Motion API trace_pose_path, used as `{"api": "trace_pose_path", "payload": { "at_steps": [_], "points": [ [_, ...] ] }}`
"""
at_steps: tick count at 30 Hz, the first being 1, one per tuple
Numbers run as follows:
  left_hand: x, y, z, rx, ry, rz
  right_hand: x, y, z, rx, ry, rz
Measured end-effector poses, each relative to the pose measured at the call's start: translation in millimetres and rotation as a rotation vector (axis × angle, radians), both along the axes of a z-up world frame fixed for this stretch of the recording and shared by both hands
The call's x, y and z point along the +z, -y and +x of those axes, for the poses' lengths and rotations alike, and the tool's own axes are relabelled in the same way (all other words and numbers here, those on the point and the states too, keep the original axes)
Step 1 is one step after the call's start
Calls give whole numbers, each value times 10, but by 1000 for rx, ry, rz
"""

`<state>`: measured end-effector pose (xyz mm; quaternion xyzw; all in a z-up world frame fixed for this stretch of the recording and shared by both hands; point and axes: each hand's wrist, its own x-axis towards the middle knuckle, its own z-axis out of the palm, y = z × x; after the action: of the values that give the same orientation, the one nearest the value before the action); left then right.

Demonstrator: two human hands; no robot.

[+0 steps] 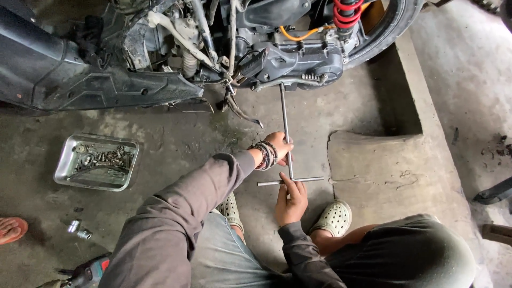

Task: Using a T-handle socket wrench to unscrew and remove bolts from a motorcycle engine casing.

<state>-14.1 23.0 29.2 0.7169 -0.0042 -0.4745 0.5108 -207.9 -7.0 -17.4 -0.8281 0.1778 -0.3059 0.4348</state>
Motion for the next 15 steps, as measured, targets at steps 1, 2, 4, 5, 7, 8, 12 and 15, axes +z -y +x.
{"api": "trace_pose_path", "payload": {
  "at_steps": [1, 2, 4, 5, 7, 8, 12, 15],
  "points": [
    [-14, 11, 3, 11, -3, -13, 79, -70, -9, -17, 41, 104],
    [-28, 25, 3, 22, -6, -28, 160, -137, -20, -35, 81, 207],
    [-40, 45, -5, 25, 4, -17, -68, -211, -73, -88, 73, 482],
    [-49, 67, -13, 25, 12, -6, -184, -237, -104, -146, 63, 757],
    [-124, 55, -31, 32, 4, -11, -380, -106, -78, -221, 17, 990],
    [-152, 40, -15, 40, 2, -14, -479, -51, -36, -292, -28, 1225],
    [-101, 38, -8, 58, -23, -12, -198, 58, 44, -246, -11, 910],
    [-58, 48, 3, 24, -72, 2, -104, 89, 11, -100, 127, 518]
  ]
}}
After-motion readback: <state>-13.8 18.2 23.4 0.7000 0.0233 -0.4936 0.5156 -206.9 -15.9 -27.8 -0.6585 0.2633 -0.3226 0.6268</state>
